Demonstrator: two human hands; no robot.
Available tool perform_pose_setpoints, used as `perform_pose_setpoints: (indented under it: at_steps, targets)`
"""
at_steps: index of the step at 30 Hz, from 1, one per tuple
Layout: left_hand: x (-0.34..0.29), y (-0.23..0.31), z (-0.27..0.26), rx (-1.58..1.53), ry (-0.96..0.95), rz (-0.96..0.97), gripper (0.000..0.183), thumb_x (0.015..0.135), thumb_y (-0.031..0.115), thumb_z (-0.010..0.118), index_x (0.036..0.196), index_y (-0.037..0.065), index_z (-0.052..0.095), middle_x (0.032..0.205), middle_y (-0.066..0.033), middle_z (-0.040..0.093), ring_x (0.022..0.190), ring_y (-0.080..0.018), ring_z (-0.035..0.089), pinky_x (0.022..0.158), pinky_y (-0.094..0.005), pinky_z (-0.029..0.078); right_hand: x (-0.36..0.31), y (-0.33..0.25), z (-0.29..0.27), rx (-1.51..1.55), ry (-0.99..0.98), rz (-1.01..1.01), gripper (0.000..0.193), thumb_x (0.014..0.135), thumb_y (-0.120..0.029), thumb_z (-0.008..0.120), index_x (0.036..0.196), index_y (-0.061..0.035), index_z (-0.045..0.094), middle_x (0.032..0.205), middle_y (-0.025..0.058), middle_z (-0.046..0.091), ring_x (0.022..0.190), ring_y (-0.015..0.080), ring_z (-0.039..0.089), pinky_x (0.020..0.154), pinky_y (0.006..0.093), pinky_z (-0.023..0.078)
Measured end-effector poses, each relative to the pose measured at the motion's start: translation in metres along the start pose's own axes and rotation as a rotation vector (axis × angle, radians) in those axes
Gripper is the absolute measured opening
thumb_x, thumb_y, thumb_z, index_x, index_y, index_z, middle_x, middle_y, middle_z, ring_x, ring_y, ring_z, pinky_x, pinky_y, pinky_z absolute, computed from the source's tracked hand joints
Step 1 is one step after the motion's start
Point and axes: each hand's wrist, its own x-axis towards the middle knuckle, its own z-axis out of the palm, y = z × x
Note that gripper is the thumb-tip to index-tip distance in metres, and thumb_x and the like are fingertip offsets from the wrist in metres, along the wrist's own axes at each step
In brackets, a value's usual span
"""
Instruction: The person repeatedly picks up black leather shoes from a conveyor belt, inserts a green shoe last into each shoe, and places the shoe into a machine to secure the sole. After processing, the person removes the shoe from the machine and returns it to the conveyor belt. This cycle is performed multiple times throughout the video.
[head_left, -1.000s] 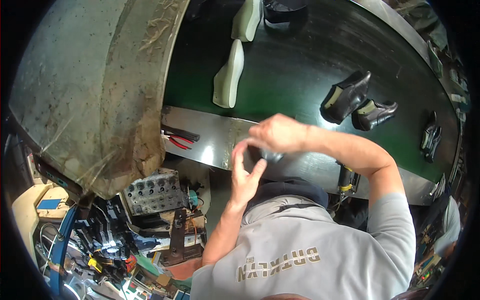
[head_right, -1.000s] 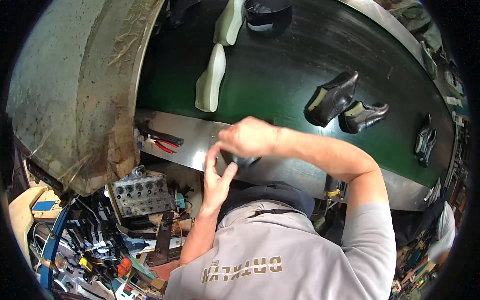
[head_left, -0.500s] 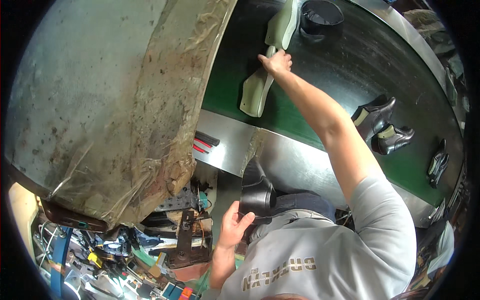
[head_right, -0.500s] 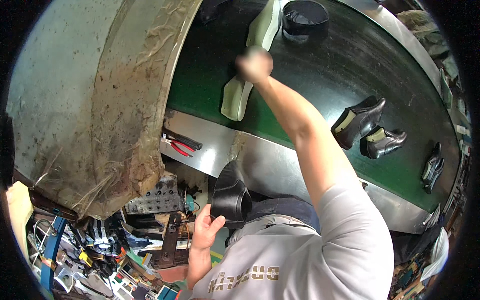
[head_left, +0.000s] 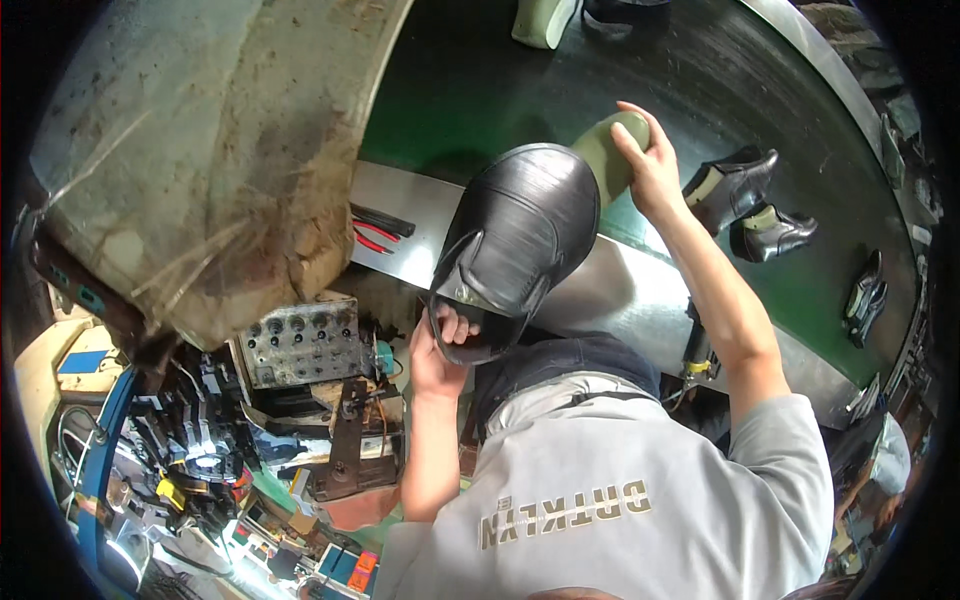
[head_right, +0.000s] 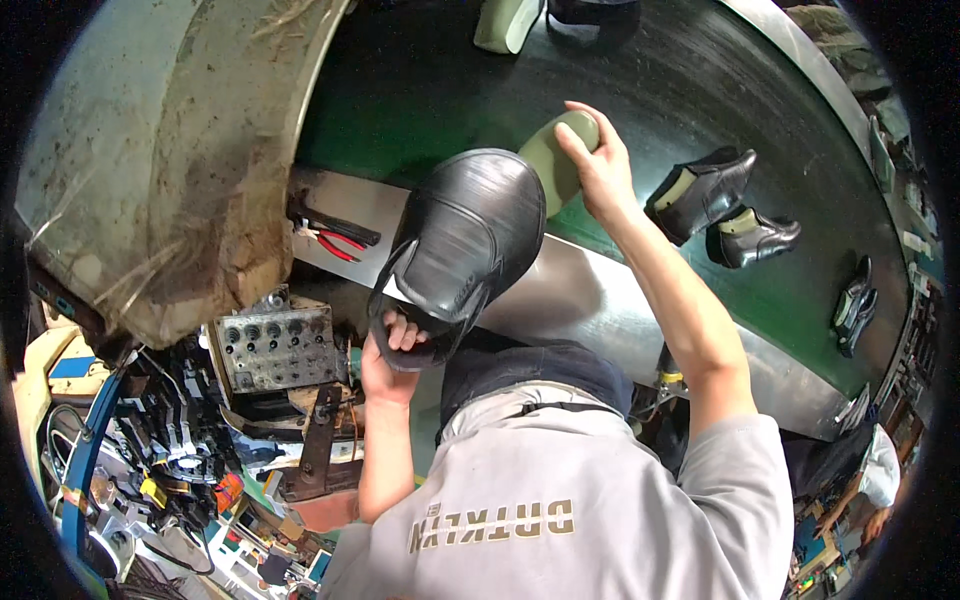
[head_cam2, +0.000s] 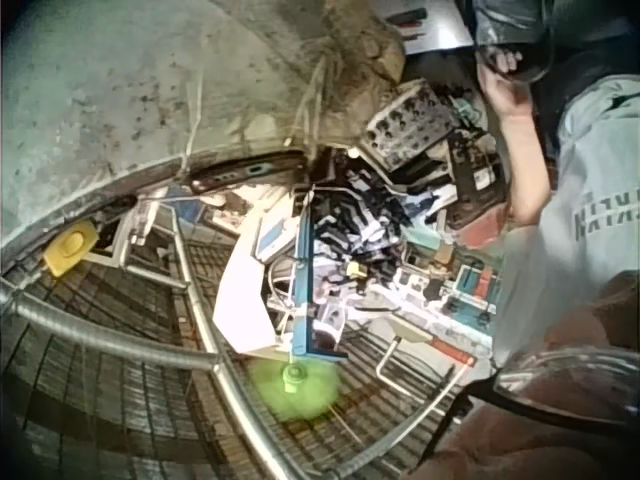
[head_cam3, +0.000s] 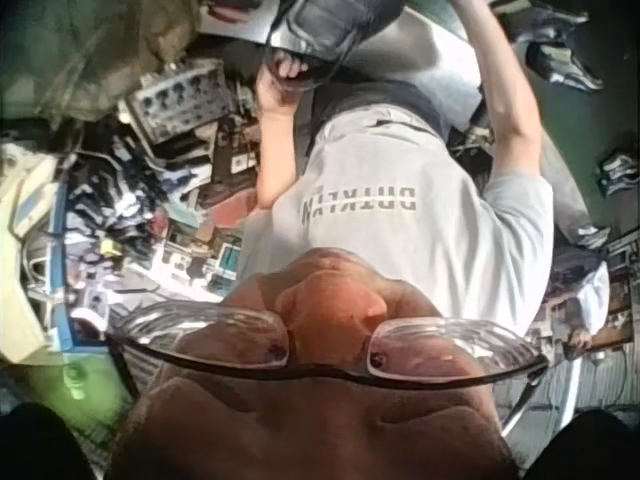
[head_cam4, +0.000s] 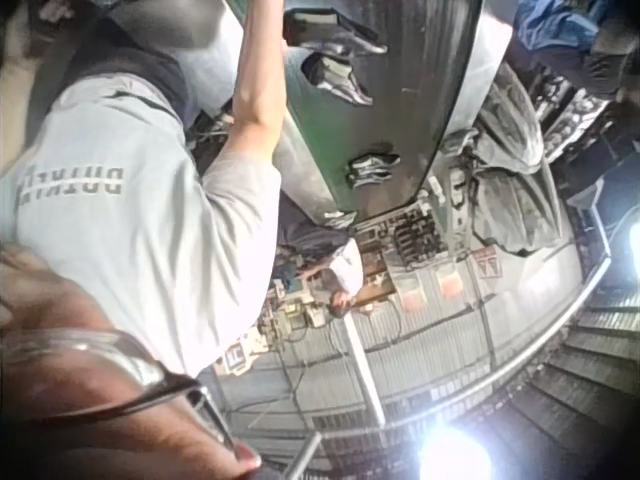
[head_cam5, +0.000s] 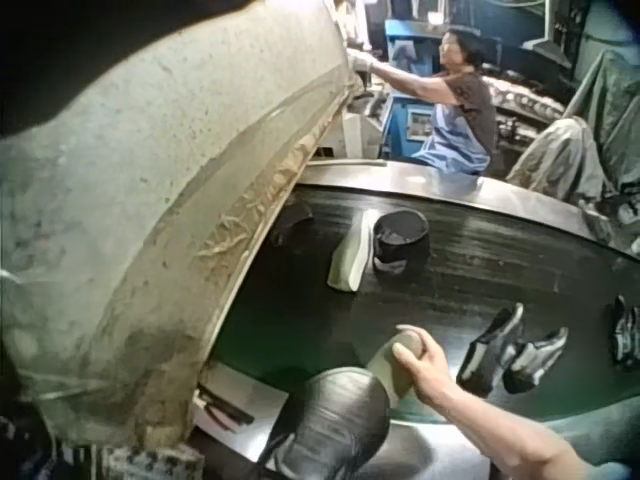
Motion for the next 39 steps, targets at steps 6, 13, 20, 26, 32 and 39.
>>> perform_pose_setpoints:
  at_steps: [6,13,20,26,32,39]
  targets:
    - [0.005,-0.034,0.012,-0.212,-0.066,-0.1,0.024,0.101,0.023,0.044,0.109,0.006,0.059,0.074,0.0033,0.049,0.073,-0.0123,0.048,0.079,-0.0316,0.042,-0.072,-0.001,-0.027,0.446,0.039,0.264,0.04,0.095,-0.026,0.062,0.129,-0.006,0.051,0.11,0.0059,0.063,0.099,0.0158,0.062,0.086,0.033,0.053]
    - [0.01,-0.048,0.045,-0.095,0.19,-0.091,0.035,0.102,0.026,0.04,0.122,0.003,0.058,0.119,-0.0104,0.064,0.112,-0.0256,0.06,0.101,-0.042,0.046,-0.093,-0.015,-0.022,0.583,-0.002,0.282,0.036,0.092,-0.017,0.064,0.126,-0.0081,0.055,0.115,0.0081,0.065,0.101,0.0165,0.065,0.087,0.0325,0.056]
    - [0.011,-0.058,0.026,-0.16,0.2,-0.044,0.031,0.102,0.024,0.04,0.113,0.005,0.062,0.114,-0.0107,0.066,0.106,-0.0255,0.062,0.096,-0.0413,0.048,-0.098,-0.03,-0.013,0.518,0.058,0.341,0.034,0.094,-0.021,0.061,0.126,-0.0094,0.056,0.117,0.0068,0.065,0.104,0.0172,0.063,0.089,0.0313,0.054]
    - [0.004,-0.05,0.036,-0.098,0.245,0.1,0.028,0.102,0.017,0.039,0.112,0.001,0.059,0.111,-0.0114,0.065,0.104,-0.0214,0.063,0.094,-0.0355,0.05,-0.09,-0.024,-0.018,0.412,-0.011,0.444,0.041,0.093,-0.039,0.063,0.115,-0.0053,0.063,0.109,0.0092,0.066,0.099,0.0202,0.063,0.093,0.0385,0.049]
    - [0.003,-0.055,0.019,-0.166,0.312,0.074,0.03,0.101,0.02,0.044,0.118,-0.001,0.059,0.115,-0.0129,0.066,0.104,-0.0238,0.065,0.095,-0.0384,0.051,-0.071,-0.012,0.001,0.235,0.121,0.322,0.029,0.094,-0.022,0.064,0.115,-0.0013,0.063,0.106,0.0086,0.068,0.097,0.0199,0.064,0.093,0.0361,0.05]
    - [-0.013,-0.049,0.019,-0.198,0.319,0.047,0.033,0.102,0.021,0.042,0.12,-0.001,0.058,0.117,-0.0129,0.065,0.107,-0.0227,0.064,0.096,-0.0373,0.05,-0.046,0.008,0.002,0.234,-0.028,0.309,0.031,0.094,-0.02,0.065,0.115,0.0015,0.064,0.106,0.0085,0.067,0.097,0.0188,0.063,0.094,0.0359,0.048]
